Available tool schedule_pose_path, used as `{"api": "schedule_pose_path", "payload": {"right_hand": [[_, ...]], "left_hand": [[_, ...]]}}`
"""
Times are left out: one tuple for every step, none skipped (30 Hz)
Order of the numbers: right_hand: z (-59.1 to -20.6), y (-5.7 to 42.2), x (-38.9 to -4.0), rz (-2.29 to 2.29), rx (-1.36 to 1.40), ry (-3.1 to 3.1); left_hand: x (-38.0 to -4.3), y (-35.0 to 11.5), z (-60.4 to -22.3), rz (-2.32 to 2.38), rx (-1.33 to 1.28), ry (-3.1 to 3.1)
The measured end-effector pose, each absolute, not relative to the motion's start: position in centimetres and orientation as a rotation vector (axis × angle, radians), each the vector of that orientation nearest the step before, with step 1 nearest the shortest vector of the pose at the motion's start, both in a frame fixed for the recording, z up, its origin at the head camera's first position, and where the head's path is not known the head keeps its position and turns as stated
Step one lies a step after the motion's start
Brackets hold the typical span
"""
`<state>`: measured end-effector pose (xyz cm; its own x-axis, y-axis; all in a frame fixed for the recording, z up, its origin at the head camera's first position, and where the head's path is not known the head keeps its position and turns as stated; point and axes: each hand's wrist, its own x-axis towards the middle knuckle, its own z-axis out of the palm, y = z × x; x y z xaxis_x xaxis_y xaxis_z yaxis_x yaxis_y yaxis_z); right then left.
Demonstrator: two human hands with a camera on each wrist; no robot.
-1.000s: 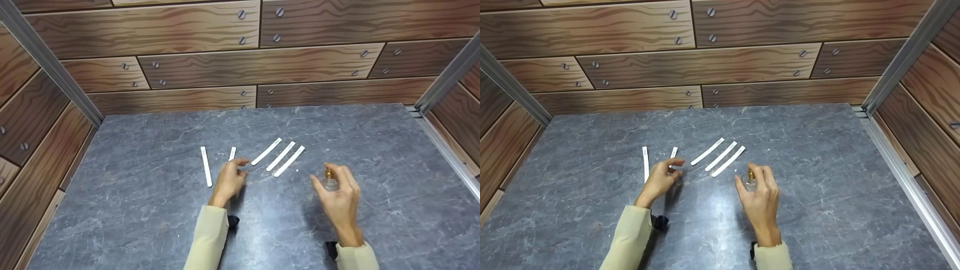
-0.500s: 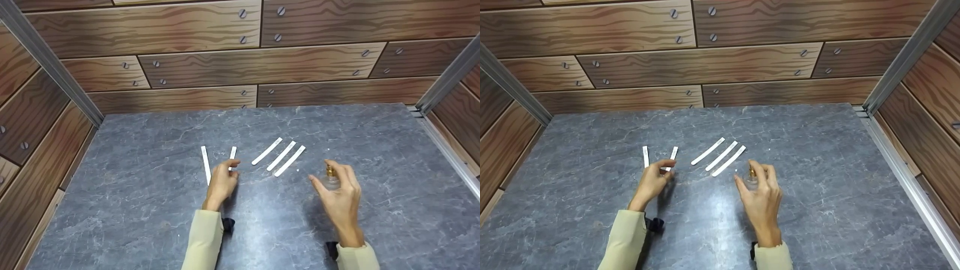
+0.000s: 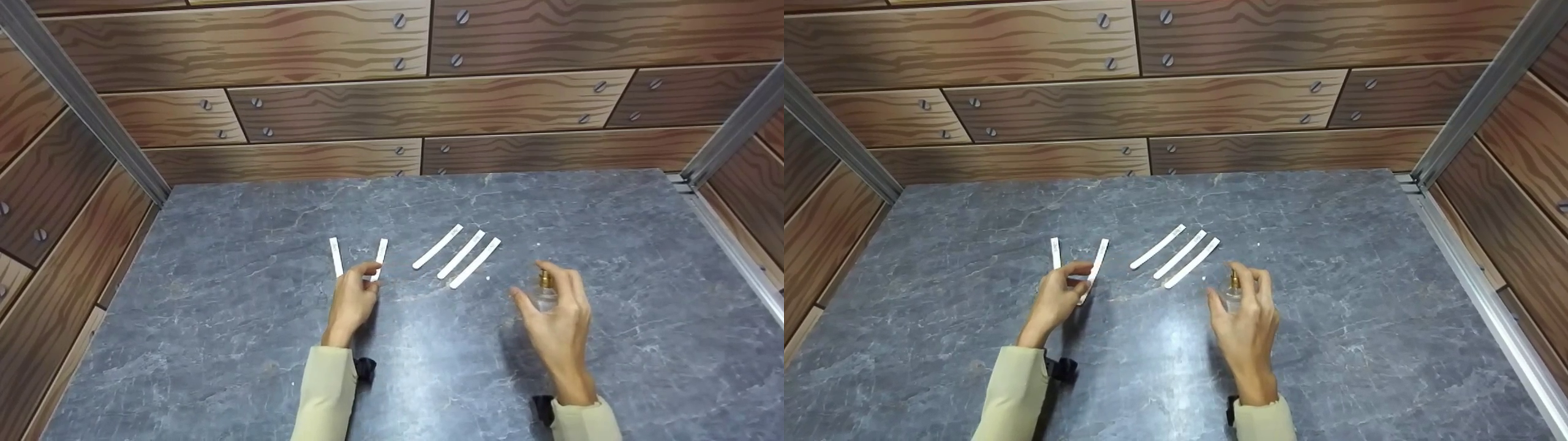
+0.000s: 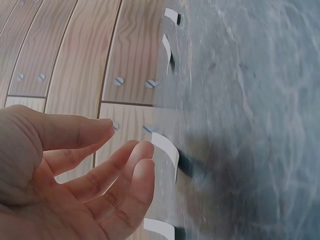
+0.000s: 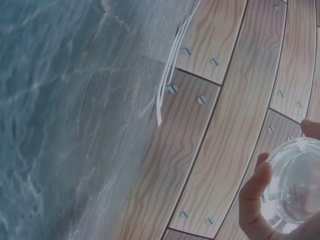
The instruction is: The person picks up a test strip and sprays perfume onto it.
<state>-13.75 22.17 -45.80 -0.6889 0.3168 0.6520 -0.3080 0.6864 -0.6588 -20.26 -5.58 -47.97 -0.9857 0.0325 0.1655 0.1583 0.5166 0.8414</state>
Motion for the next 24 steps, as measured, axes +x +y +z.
{"api": "schedule_pose_path", "payload": {"right_hand": [[-45.8,22.17,-13.75,1.006,-0.006,-2.098],[-45.82,22.18,-13.75,1.004,-0.005,-2.095],[-45.83,22.18,-13.75,1.005,-0.001,-2.092],[-45.85,22.19,-13.76,1.001,0.004,-2.089],[-45.85,22.19,-13.77,1.002,0.01,-2.086],[-45.87,22.2,-13.79,1.001,0.016,-2.083],[-45.87,22.2,-13.79,1.002,0.022,-2.078],[-45.88,22.2,-13.8,1.002,0.028,-2.074],[-45.88,22.2,-13.79,1.004,0.034,-2.071],[-45.9,22.21,-13.8,1.003,0.039,-2.067],[-45.89,22.2,-13.79,1.004,0.04,-2.065],[-45.89,22.19,-13.78,1.002,0.04,-2.064],[-45.89,22.19,-13.76,1.003,0.041,-2.063],[-45.9,22.18,-13.76,1.006,0.04,-2.063],[-45.9,22.17,-13.75,1.009,0.038,-2.063],[-45.89,22.14,-13.75,1.009,0.037,-2.062],[-45.88,22.12,-13.76,1.011,0.037,-2.061],[-45.89,22.09,-13.77,1.015,0.039,-2.059],[-45.92,22.06,-13.79,1.019,0.042,-2.056],[-45.94,22.02,-13.8,1.018,0.042,-2.054],[-45.95,21.98,-13.82,1.015,0.044,-2.053],[-45.95,21.95,-13.84,1.012,0.046,-2.053],[-45.95,21.92,-13.84,1.01,0.048,-2.053],[-45.94,21.9,-13.85,1.007,0.049,-2.053]], "left_hand": [[-20.3,-5.69,-48.07,-1.478,-0.162,-2.62],[-20.29,-5.79,-48.12,-1.485,-0.157,-2.615],[-20.28,-5.88,-48.19,-1.484,-0.151,-2.614],[-20.28,-5.96,-48.24,-1.48,-0.144,-2.612],[-20.29,-6.04,-48.28,-1.472,-0.144,-2.609],[-20.28,-6.09,-48.34,-1.472,-0.137,-2.605],[-20.26,-6.17,-48.33,-1.46,-0.138,-2.603],[-20.25,-6.2,-48.33,-1.45,-0.13,-2.605],[-20.23,-6.26,-48.35,-1.438,-0.132,-2.603],[-20.24,-6.29,-48.37,-1.432,-0.132,-2.601],[-20.23,-6.32,-48.39,-1.426,-0.134,-2.598],[-20.22,-6.34,-48.43,-1.424,-0.132,-2.597],[-20.22,-6.37,-48.48,-1.417,-0.131,-2.598],[-20.24,-6.37,-48.55,-1.419,-0.129,-2.596],[-20.24,-6.39,-48.58,-1.419,-0.133,-2.592],[-20.29,-6.4,-48.66,-1.417,-0.132,-2.59],[-20.3,-6.42,-48.69,-1.412,-0.132,-2.589],[-20.33,-6.44,-48.72,-1.407,-0.132,-2.591],[-20.37,-6.46,-48.76,-1.402,-0.129,-2.595],[-20.39,-6.49,-48.77,-1.398,-0.126,-2.599],[-20.4,-6.51,-48.79,-1.392,-0.123,-2.604],[-20.42,-6.53,-48.82,-1.392,-0.114,-2.61],[-20.43,-6.55,-48.83,-1.395,-0.103,-2.617],[-20.44,-6.58,-48.86,-1.397,-0.093,-2.624]]}}
